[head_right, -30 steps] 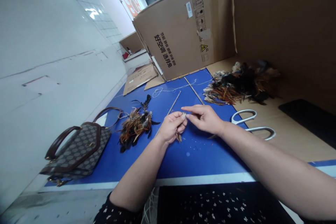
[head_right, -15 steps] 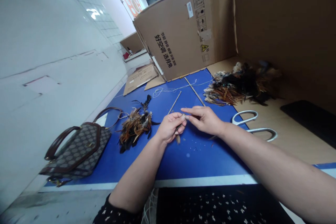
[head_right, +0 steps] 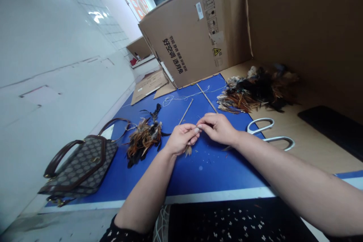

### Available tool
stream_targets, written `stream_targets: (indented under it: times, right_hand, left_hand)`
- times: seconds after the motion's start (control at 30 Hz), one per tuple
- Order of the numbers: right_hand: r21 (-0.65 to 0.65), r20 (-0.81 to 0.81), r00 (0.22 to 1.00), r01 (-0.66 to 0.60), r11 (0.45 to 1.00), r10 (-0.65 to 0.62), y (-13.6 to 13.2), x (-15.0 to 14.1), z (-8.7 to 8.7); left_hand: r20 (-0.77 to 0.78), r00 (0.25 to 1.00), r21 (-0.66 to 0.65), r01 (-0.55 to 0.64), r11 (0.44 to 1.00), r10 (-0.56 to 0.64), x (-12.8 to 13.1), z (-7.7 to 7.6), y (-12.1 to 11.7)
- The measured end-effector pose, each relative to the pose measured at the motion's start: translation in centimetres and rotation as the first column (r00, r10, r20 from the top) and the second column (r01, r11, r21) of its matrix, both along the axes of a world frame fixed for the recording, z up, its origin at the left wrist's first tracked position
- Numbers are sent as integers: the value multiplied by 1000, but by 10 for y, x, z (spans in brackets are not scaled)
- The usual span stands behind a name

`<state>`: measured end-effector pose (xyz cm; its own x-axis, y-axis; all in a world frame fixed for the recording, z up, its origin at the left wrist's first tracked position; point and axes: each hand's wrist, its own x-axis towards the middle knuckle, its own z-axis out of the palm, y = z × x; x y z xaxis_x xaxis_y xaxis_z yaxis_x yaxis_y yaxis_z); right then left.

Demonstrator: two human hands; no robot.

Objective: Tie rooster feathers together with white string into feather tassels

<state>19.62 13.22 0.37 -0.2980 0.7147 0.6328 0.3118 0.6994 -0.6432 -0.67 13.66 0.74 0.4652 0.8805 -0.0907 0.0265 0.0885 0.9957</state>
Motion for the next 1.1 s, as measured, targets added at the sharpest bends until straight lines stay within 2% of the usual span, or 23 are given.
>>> stream_targets:
  times: [0.1, 0.23, 0.47, 0.57, 0.73, 0.93, 1.1]
  right_hand:
    - [29, -35, 998, 54, 998, -53, -1, -2, -2]
    - [69, -27, 999, 49, 996, -47, 0, -4, -6]
    - [135, 23, 1000, 16, 991, -20, 5, -5, -15]
    - [130, 52, 999, 2, 991, -9, 4, -5, -13]
    - [4, -30, 999, 17, 1000, -16, -1, -2, -2]
    - [-276, -185, 983, -62, 959, 10, -7, -3, 1]
    - [-297, -246, 969, -87, 951, 12, -8, -5, 1]
  left_hand:
    - [102, 992, -8, -75, 997, 75, 5, -1, -1]
    - [194, 976, -63, -92, 994, 103, 8, -1, -1]
    - [196, 976, -71, -79, 994, 91, 7, -6, 2]
    - [185, 979, -59, -81, 995, 90, 7, -7, 2]
    - [243, 968, -109, -38, 993, 64, 5, -1, 2]
    - [318, 942, -159, 165, 973, -108, -1, -3, 3]
    - [304, 939, -137, 212, 968, -162, -5, -6, 4]
